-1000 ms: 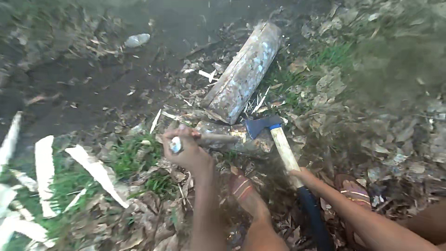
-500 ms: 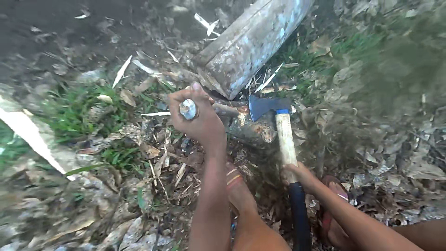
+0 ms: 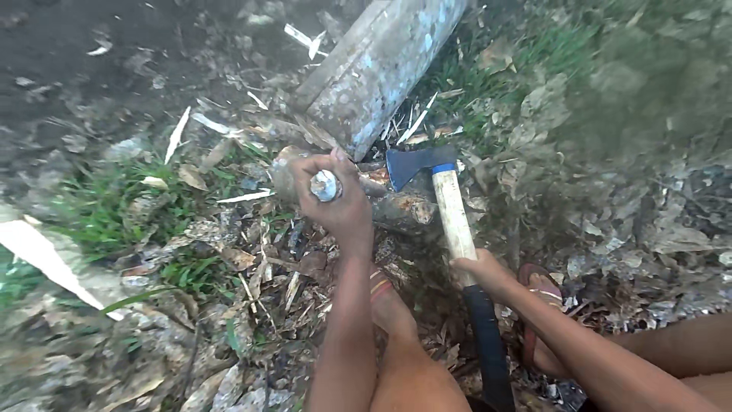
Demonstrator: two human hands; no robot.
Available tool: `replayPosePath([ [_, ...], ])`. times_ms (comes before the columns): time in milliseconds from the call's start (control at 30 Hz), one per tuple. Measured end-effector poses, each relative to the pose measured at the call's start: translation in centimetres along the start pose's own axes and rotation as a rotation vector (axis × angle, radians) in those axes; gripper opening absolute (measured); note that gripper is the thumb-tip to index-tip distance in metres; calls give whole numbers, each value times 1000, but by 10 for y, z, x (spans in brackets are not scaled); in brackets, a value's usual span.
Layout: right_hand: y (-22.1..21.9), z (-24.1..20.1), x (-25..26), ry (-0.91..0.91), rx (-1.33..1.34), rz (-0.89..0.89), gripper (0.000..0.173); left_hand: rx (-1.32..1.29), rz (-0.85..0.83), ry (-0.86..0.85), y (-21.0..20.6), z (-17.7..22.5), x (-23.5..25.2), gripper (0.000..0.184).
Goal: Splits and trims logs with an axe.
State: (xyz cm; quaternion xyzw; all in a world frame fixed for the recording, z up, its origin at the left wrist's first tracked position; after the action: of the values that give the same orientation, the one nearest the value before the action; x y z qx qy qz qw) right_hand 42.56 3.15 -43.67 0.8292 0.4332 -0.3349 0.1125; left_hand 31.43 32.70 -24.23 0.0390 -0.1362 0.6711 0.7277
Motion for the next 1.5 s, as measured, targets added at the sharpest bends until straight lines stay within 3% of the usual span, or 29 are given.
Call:
replayPosePath([
  [267,11,-79,-22,307,-704,-26,45,-60,11,-10,0,-1,-3,11],
  [467,-5,-113,-58,535,-817,-34,52,-47,71,9,25,-4,-12,11],
  [767,-5,-94,-52,430,-869,-46,52,-73,23,-42,19,4,-32,10],
  [1033,10,-94,-67,465,-873,51,50,13,165,40,45,-9,-11,5],
  [1167,13,-104,-57,483,-933,-5,51,-54,205,48,45,-11,-3,8],
  [1367,16,-78,-40,316,-957,-109,50,-109,100,-53,20,-3,-9,11],
  [1500,10,-101,-50,412,-941,-79,46,-63,169,-29,25,-4,-7,9],
])
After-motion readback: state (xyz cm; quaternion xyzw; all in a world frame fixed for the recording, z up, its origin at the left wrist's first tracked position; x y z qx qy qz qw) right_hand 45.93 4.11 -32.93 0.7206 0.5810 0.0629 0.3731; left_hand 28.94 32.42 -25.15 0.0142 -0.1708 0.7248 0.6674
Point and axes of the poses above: each hand's wrist, its own x-axis towards the middle knuckle, its own y-axis out of the back of the hand, z = x × y, the point moved 9 cm from there along x, towards the middle knuckle, and after that the axes turned 15 degrees about y, right-handed, at the moved point
